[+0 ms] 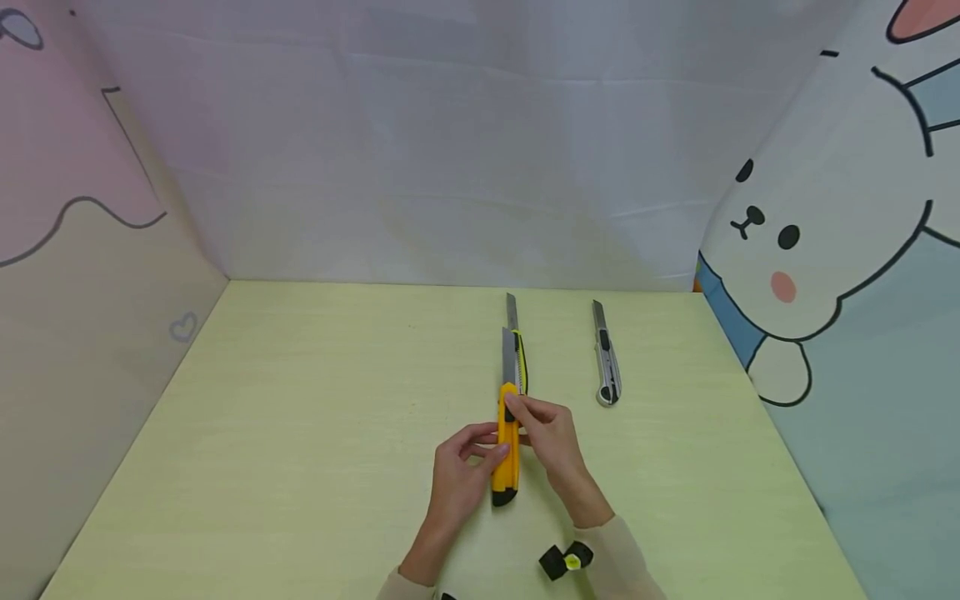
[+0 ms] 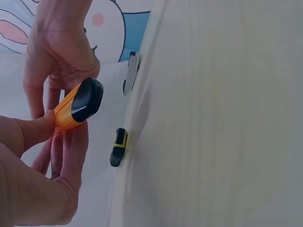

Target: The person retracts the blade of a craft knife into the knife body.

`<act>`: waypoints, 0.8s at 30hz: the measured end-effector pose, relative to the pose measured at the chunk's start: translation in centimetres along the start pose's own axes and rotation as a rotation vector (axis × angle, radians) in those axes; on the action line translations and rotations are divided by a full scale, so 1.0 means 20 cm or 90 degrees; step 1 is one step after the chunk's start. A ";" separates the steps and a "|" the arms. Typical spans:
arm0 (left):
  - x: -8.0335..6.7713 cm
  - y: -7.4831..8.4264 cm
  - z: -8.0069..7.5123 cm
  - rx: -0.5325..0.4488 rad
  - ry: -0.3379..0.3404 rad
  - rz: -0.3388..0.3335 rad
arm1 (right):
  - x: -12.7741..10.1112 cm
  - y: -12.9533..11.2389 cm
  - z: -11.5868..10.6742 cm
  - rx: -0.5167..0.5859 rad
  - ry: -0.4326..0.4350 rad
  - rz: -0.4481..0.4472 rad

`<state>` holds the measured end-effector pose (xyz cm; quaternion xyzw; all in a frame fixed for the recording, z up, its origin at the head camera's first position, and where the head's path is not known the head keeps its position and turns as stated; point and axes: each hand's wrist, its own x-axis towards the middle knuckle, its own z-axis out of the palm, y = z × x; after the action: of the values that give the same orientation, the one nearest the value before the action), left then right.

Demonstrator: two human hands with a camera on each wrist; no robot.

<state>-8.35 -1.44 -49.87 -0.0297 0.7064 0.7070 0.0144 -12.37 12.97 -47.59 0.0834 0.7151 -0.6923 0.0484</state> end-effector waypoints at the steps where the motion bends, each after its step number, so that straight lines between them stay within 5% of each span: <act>1: 0.00 0.00 0.00 -0.002 0.000 -0.001 | 0.00 0.00 0.00 0.003 0.001 0.000; 24: 0.01 0.00 -0.02 -0.018 0.000 -0.010 | -0.01 -0.02 0.02 -0.021 -0.009 -0.007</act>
<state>-8.63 -1.88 -49.96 -0.0358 0.6961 0.7168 0.0194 -12.21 12.58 -47.20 0.0741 0.7265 -0.6812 0.0511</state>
